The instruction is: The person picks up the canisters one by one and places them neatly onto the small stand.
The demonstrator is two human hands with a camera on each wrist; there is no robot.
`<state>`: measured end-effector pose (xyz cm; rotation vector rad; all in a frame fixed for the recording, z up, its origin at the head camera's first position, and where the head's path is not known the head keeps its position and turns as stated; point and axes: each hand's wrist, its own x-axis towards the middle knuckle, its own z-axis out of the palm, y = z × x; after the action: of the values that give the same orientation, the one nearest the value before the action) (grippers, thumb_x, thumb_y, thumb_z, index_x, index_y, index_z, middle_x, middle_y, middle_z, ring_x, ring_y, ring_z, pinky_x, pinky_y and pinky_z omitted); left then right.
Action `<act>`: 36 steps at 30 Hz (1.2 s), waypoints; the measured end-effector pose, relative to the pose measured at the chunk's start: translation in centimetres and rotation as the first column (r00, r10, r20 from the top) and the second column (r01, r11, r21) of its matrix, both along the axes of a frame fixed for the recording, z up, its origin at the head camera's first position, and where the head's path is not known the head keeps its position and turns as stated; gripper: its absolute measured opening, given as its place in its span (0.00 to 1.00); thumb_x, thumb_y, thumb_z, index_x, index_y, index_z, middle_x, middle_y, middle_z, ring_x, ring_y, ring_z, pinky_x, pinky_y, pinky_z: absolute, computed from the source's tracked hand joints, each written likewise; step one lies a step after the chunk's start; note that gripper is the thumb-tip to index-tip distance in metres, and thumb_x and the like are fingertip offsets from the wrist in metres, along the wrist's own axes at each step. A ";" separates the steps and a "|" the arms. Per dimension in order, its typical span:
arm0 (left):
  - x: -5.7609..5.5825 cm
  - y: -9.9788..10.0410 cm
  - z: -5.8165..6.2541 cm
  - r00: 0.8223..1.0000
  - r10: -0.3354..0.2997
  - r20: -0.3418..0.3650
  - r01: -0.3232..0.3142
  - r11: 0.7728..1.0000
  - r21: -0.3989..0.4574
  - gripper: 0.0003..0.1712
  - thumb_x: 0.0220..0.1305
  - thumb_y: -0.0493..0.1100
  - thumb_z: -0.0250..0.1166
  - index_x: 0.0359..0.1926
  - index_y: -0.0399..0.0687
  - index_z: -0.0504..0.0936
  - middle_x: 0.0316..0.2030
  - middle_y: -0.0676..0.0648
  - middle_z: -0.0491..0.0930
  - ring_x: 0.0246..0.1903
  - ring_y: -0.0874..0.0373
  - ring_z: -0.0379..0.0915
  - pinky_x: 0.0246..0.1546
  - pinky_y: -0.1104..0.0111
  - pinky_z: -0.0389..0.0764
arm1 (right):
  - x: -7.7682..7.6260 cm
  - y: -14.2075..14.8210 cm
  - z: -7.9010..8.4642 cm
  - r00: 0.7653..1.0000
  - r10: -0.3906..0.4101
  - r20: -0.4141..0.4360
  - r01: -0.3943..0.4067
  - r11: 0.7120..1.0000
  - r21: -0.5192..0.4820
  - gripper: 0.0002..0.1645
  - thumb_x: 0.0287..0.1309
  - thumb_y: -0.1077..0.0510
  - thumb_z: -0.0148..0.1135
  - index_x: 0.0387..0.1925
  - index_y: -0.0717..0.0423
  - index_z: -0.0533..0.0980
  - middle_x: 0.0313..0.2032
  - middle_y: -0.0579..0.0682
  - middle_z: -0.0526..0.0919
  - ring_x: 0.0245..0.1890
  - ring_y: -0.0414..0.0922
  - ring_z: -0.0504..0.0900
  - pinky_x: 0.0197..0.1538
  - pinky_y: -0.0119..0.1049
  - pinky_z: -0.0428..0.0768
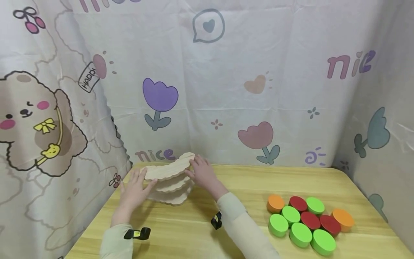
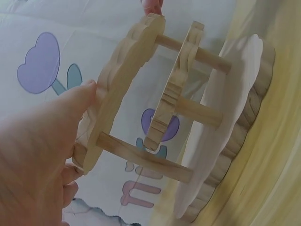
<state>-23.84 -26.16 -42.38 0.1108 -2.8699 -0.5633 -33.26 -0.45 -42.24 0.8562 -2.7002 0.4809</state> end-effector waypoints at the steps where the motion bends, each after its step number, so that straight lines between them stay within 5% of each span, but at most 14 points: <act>1: 0.0 0.2 0.0 1.000 -0.003 -0.002 0.003 1.000 0.000 0.51 0.66 0.75 0.42 0.78 0.50 0.45 0.77 0.35 0.37 0.76 0.35 0.30 0.66 0.29 0.27 | 0.2 0.2 0.0 1.000 -0.004 -0.004 0.004 1.000 -0.003 0.35 0.68 0.38 0.51 0.66 0.58 0.69 0.68 0.59 0.69 0.73 0.56 0.60 0.74 0.54 0.60; 36: -1.6 6.2 -0.5 0.984 -0.177 -0.015 0.177 0.984 0.011 0.51 0.63 0.76 0.48 0.77 0.57 0.48 0.78 0.43 0.40 0.78 0.44 0.32 0.71 0.35 0.30 | 5.6 8.3 0.2 0.978 -0.131 -0.164 0.129 0.991 -0.026 0.33 0.62 0.43 0.62 0.58 0.64 0.74 0.58 0.65 0.76 0.62 0.61 0.73 0.66 0.56 0.71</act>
<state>-25.40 -19.94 -42.91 -0.1476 -2.8809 -0.6117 -27.70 7.85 -42.01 0.6779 -2.5760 0.3828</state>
